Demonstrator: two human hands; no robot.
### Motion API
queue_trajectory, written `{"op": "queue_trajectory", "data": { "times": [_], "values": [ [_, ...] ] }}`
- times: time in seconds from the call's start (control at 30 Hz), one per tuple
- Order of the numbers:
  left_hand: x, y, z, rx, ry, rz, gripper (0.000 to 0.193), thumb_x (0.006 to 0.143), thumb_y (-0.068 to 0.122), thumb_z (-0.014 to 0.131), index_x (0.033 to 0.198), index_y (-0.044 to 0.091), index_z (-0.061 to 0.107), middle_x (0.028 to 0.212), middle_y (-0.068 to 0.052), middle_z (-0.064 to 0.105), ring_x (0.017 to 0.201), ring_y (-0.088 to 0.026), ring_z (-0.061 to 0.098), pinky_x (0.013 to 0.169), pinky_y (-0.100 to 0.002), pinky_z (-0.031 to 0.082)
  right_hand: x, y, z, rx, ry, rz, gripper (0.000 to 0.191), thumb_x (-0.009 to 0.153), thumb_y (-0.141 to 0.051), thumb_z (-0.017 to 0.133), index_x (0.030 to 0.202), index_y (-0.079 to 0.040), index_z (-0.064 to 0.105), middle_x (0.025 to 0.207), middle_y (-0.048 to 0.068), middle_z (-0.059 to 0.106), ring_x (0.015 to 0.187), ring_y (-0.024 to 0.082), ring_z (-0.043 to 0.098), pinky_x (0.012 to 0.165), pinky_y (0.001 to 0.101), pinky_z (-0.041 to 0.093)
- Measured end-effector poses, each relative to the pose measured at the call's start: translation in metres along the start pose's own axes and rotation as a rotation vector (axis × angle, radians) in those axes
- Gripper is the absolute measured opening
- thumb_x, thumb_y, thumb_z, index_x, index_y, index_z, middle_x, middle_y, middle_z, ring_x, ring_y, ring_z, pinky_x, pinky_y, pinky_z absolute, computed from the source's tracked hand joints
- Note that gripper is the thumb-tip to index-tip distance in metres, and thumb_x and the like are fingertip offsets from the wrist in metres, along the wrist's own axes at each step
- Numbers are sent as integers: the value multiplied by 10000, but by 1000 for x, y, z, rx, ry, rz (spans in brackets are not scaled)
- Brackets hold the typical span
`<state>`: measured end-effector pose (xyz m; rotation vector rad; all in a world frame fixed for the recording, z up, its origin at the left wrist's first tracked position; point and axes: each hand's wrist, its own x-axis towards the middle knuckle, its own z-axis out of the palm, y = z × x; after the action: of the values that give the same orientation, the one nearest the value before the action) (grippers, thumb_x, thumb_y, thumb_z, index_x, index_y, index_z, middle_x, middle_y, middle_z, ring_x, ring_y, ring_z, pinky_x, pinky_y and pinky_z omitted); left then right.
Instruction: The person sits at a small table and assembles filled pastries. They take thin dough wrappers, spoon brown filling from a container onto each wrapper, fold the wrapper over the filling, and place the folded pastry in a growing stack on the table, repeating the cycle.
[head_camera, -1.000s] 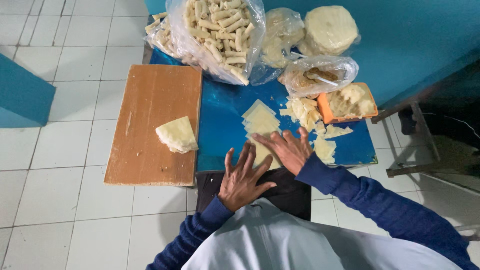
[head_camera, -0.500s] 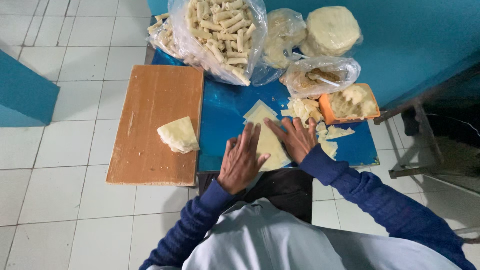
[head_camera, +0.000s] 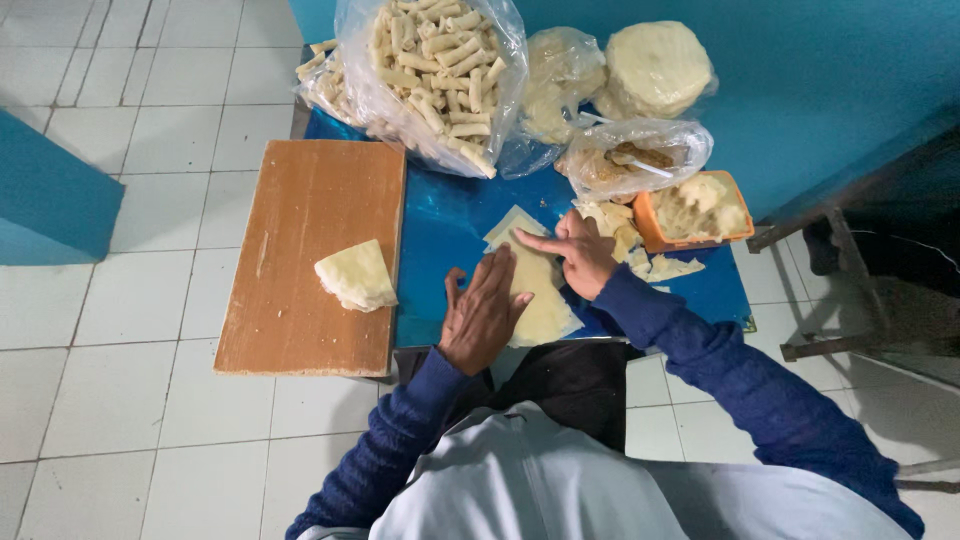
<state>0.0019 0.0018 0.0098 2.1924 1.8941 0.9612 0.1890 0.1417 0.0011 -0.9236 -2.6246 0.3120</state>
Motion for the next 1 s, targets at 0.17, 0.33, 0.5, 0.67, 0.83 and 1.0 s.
{"op": "queue_trajectory", "data": {
  "times": [0.17, 0.33, 0.5, 0.67, 0.83, 1.0],
  "values": [
    [0, -1, 1, -11, -18, -20, 584, 994, 348, 607, 1443, -2, 477, 1517, -158, 470, 1386, -280, 439, 1032, -592, 303, 4, -9, 15, -480, -6, 13, 651, 936, -108, 557, 1503, -421, 492, 1031, 57, 474, 960, 306, 458, 760, 539, 364],
    [-1, 1, 1, -9, -22, -22, 578, 974, 343, 620, 1424, 5, 487, 1516, -155, 470, 1378, -270, 439, 1026, -598, 297, 0, -4, -9, -729, 40, -62, 765, 951, -88, 526, 1611, -434, 356, 1143, 10, 526, 1073, 270, 485, 839, 555, 380],
    [1, 3, 0, -24, -24, -31, 584, 975, 334, 622, 1434, -2, 487, 1518, -153, 469, 1379, -269, 441, 1018, -593, 304, -6, -1, -16, -761, -22, -175, 819, 975, -84, 524, 1589, -566, 277, 1145, 31, 538, 993, 259, 502, 825, 546, 380],
    [-1, 2, 0, 36, -7, -19, 580, 961, 358, 634, 1397, -3, 509, 1515, -165, 460, 1388, -297, 416, 1020, -595, 287, 5, 11, -5, -863, 1, -188, 885, 938, -57, 537, 1575, -600, 248, 1142, 0, 532, 1041, 229, 516, 896, 579, 392],
    [-2, 1, 3, 67, 24, -2, 565, 968, 363, 626, 1398, 12, 521, 1524, -148, 464, 1436, -266, 405, 1107, -606, 244, 23, 19, 6, -733, -14, -144, 850, 946, -35, 541, 1592, -528, 294, 1207, 30, 534, 1106, 263, 510, 940, 630, 363],
    [-3, 1, 4, 76, 21, -11, 551, 973, 358, 617, 1400, 24, 521, 1527, -138, 470, 1450, -257, 405, 1146, -604, 212, 42, 16, 2, -681, 29, -103, 862, 913, 9, 557, 1587, -495, 368, 1226, 46, 527, 1157, 285, 494, 968, 651, 352]
  ]
}}
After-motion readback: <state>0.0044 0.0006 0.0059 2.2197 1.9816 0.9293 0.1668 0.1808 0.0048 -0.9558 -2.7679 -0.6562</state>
